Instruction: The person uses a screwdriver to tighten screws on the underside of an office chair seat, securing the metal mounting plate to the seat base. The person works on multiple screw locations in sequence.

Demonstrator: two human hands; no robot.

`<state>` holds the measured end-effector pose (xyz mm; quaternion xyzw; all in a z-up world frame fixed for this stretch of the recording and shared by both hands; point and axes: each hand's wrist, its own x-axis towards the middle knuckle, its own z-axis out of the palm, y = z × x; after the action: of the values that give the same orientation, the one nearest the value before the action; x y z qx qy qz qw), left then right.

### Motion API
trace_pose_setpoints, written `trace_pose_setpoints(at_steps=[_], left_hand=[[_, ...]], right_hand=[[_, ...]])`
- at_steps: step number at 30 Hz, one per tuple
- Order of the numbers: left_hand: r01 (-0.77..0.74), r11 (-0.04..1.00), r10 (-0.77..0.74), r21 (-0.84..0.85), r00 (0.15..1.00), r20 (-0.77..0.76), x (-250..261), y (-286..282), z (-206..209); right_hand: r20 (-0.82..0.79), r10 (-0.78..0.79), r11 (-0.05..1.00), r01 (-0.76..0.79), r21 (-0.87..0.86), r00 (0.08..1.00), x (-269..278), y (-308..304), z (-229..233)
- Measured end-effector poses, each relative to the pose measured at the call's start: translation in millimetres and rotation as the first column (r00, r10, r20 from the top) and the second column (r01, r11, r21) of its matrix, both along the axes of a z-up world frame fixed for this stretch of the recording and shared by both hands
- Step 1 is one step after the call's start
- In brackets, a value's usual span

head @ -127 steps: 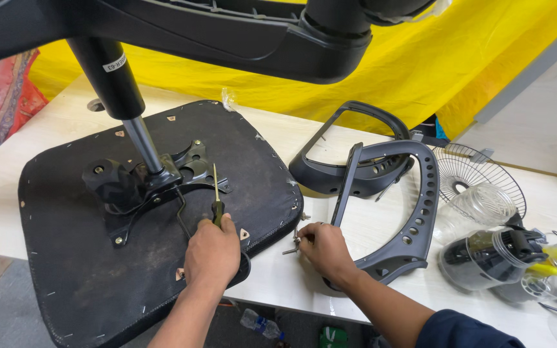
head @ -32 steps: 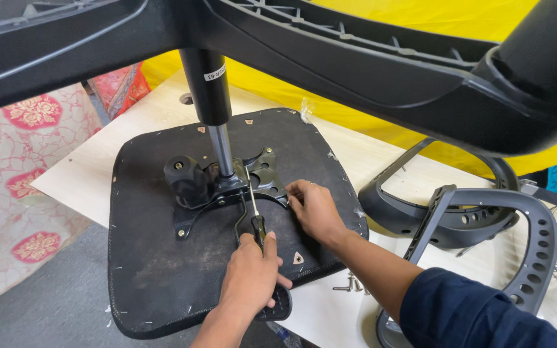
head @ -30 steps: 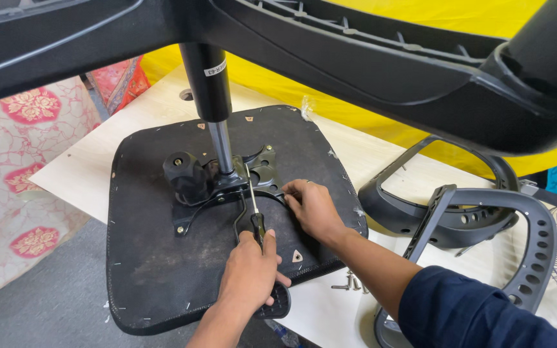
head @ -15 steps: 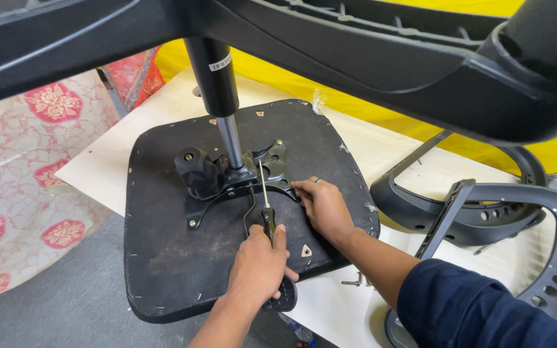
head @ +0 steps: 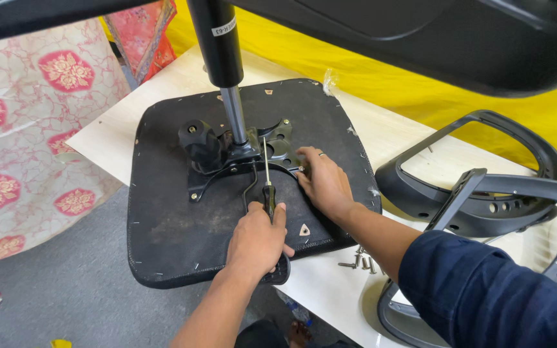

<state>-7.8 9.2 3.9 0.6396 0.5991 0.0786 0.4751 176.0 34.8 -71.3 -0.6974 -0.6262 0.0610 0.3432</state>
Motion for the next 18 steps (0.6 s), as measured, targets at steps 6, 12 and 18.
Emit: trace_pose_setpoints(at_steps=[6,12,18], left_hand=[[0.016,0.999,-0.014,-0.047,0.999,0.034,-1,4,-2],[0.028,0.997,-0.023,-0.070,0.997,0.071,-2,6,-11],[0.061,0.991,-0.040,-0.123,0.985,0.168,-7,13,-13]], right_hand=[[0.012,0.052,0.998,-0.052,0.020,0.999,2,-7,-5],[-0.009,0.082,0.996,-0.082,0.029,0.997,4,-6,-4],[-0.150,-0.088,0.972,0.051,-0.231,0.985,-1,5,12]])
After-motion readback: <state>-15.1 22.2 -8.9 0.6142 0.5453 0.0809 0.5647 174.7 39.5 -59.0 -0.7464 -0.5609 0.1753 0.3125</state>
